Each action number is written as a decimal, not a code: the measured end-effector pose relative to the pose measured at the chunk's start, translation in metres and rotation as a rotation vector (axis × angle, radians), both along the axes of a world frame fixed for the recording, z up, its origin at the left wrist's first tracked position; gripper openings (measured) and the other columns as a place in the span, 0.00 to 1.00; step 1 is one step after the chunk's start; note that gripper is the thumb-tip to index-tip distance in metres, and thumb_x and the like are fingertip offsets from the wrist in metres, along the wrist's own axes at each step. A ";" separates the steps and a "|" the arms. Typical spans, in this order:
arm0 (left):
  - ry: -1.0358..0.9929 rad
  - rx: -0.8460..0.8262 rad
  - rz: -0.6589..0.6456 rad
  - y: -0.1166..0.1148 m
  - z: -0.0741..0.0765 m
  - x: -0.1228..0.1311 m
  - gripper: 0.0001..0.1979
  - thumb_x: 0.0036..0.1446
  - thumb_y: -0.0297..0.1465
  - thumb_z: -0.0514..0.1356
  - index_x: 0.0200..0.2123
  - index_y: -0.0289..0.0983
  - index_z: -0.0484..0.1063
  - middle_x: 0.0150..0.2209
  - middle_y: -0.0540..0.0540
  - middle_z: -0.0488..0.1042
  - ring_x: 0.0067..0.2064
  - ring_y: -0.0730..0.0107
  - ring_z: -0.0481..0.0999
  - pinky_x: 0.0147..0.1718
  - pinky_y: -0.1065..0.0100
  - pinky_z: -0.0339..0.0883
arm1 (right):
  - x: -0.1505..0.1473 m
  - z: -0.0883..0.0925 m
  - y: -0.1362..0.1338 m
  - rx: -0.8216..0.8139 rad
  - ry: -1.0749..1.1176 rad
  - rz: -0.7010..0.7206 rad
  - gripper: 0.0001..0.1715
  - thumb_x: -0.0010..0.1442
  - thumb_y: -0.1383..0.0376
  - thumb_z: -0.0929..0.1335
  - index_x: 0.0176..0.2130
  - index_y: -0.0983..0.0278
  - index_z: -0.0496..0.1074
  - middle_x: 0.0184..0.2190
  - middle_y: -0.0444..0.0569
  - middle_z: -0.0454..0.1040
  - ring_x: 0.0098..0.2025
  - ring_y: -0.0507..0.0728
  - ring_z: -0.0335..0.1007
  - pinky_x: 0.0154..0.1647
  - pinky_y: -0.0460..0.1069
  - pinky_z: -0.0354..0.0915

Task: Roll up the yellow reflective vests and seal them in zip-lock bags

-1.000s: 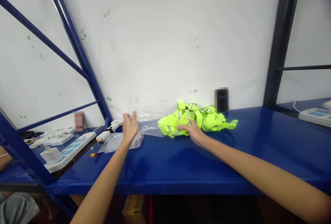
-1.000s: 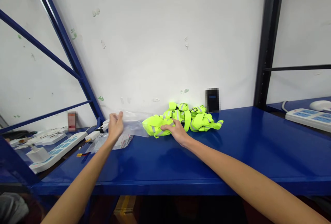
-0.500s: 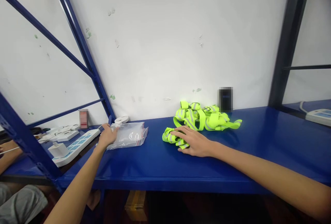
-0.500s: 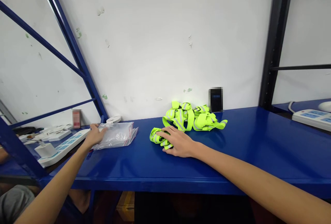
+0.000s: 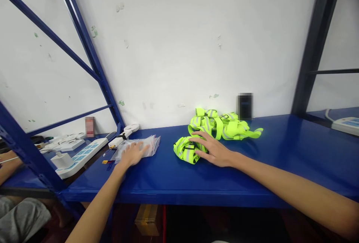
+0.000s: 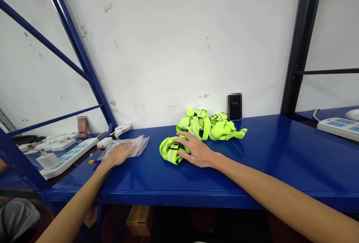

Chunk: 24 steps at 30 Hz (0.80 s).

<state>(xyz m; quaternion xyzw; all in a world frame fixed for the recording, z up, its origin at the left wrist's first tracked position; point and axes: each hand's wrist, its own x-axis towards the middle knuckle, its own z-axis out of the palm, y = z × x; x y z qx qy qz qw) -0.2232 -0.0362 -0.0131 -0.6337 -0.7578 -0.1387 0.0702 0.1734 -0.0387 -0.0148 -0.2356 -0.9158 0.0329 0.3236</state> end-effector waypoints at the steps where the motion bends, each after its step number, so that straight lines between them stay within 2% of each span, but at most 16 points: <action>1: -0.002 -0.063 0.015 0.002 -0.007 0.000 0.35 0.56 0.56 0.47 0.58 0.42 0.67 0.58 0.34 0.67 0.59 0.36 0.65 0.53 0.39 0.55 | 0.001 0.000 0.000 0.007 -0.013 0.000 0.28 0.66 0.56 0.62 0.64 0.56 0.59 0.62 0.56 0.59 0.64 0.64 0.54 0.62 0.62 0.56; 3: 0.004 -0.159 0.032 0.004 -0.013 0.000 0.36 0.55 0.57 0.47 0.60 0.44 0.64 0.60 0.32 0.64 0.61 0.32 0.61 0.52 0.35 0.52 | 0.001 -0.001 -0.001 0.042 -0.053 0.004 0.29 0.65 0.55 0.63 0.63 0.57 0.61 0.61 0.57 0.60 0.64 0.65 0.55 0.62 0.63 0.55; 5: 0.059 -0.169 0.034 0.004 -0.007 0.005 0.36 0.55 0.56 0.47 0.58 0.40 0.68 0.59 0.30 0.66 0.61 0.32 0.61 0.54 0.34 0.48 | -0.001 -0.001 -0.002 0.085 -0.101 0.005 0.29 0.63 0.55 0.65 0.61 0.59 0.64 0.61 0.58 0.61 0.63 0.67 0.55 0.62 0.65 0.54; 7: 0.154 -0.051 0.022 0.001 0.007 0.016 0.35 0.56 0.55 0.48 0.53 0.35 0.72 0.56 0.28 0.67 0.62 0.35 0.60 0.59 0.37 0.43 | -0.005 -0.001 -0.001 0.097 -0.137 -0.002 0.28 0.63 0.54 0.65 0.60 0.60 0.66 0.61 0.59 0.61 0.63 0.68 0.56 0.62 0.66 0.54; 9: 0.190 0.186 -0.039 -0.004 0.024 0.036 0.32 0.59 0.51 0.46 0.53 0.33 0.72 0.56 0.28 0.67 0.63 0.40 0.59 0.61 0.42 0.43 | -0.010 0.001 0.005 0.064 -0.151 0.007 0.27 0.65 0.54 0.63 0.60 0.60 0.67 0.63 0.59 0.61 0.64 0.68 0.57 0.61 0.66 0.55; 10: 0.153 0.287 -0.105 -0.007 0.031 0.049 0.31 0.61 0.50 0.45 0.53 0.34 0.71 0.56 0.30 0.67 0.62 0.43 0.61 0.61 0.44 0.46 | -0.012 0.002 0.009 0.041 -0.156 0.027 0.27 0.65 0.53 0.63 0.59 0.59 0.67 0.63 0.58 0.60 0.64 0.67 0.56 0.62 0.65 0.56; 11: 0.081 0.315 -0.226 -0.008 0.038 0.064 0.30 0.62 0.49 0.44 0.54 0.35 0.70 0.56 0.33 0.68 0.60 0.47 0.64 0.60 0.48 0.52 | -0.013 0.004 0.014 0.021 -0.155 0.055 0.27 0.64 0.51 0.64 0.59 0.58 0.68 0.64 0.56 0.60 0.65 0.67 0.55 0.62 0.64 0.56; 13: -0.093 0.215 -0.537 -0.008 0.048 0.094 0.28 0.63 0.48 0.44 0.56 0.39 0.68 0.55 0.39 0.70 0.57 0.54 0.68 0.58 0.56 0.58 | -0.013 0.007 0.023 0.015 -0.107 0.091 0.30 0.59 0.49 0.68 0.57 0.57 0.70 0.64 0.54 0.61 0.65 0.66 0.55 0.62 0.63 0.57; 15: -0.234 0.040 -0.718 -0.001 0.052 0.122 0.28 0.62 0.48 0.48 0.60 0.41 0.63 0.57 0.42 0.70 0.57 0.57 0.70 0.56 0.60 0.61 | -0.009 0.009 0.030 0.071 -0.004 0.089 0.30 0.56 0.50 0.71 0.55 0.57 0.71 0.62 0.54 0.63 0.63 0.66 0.58 0.60 0.62 0.59; 18: -0.276 -0.197 -0.792 0.022 0.047 0.151 0.35 0.53 0.49 0.59 0.62 0.41 0.61 0.57 0.41 0.71 0.55 0.53 0.72 0.53 0.60 0.64 | -0.001 0.009 0.030 0.237 0.163 0.041 0.19 0.60 0.59 0.68 0.49 0.63 0.73 0.52 0.58 0.71 0.52 0.62 0.69 0.50 0.58 0.66; 20: -0.291 -0.245 -0.810 0.038 0.038 0.164 0.31 0.50 0.45 0.62 0.57 0.40 0.68 0.55 0.41 0.73 0.54 0.53 0.72 0.53 0.60 0.63 | 0.000 0.008 0.024 0.324 0.191 -0.007 0.12 0.62 0.63 0.64 0.41 0.64 0.74 0.40 0.56 0.75 0.42 0.59 0.71 0.42 0.54 0.67; 22: -0.430 -0.160 -0.804 0.051 0.024 0.172 0.21 0.52 0.40 0.60 0.48 0.38 0.74 0.50 0.42 0.76 0.51 0.56 0.74 0.52 0.62 0.63 | -0.006 0.006 0.014 0.333 0.124 -0.052 0.13 0.63 0.65 0.62 0.36 0.64 0.74 0.30 0.52 0.74 0.34 0.57 0.70 0.38 0.53 0.66; 24: -0.718 0.042 -0.713 0.057 0.012 0.179 0.18 0.56 0.40 0.55 0.44 0.36 0.74 0.44 0.42 0.78 0.44 0.61 0.77 0.47 0.63 0.67 | -0.017 0.004 0.004 0.252 0.001 -0.098 0.13 0.64 0.63 0.61 0.38 0.64 0.74 0.28 0.50 0.72 0.31 0.56 0.69 0.38 0.52 0.65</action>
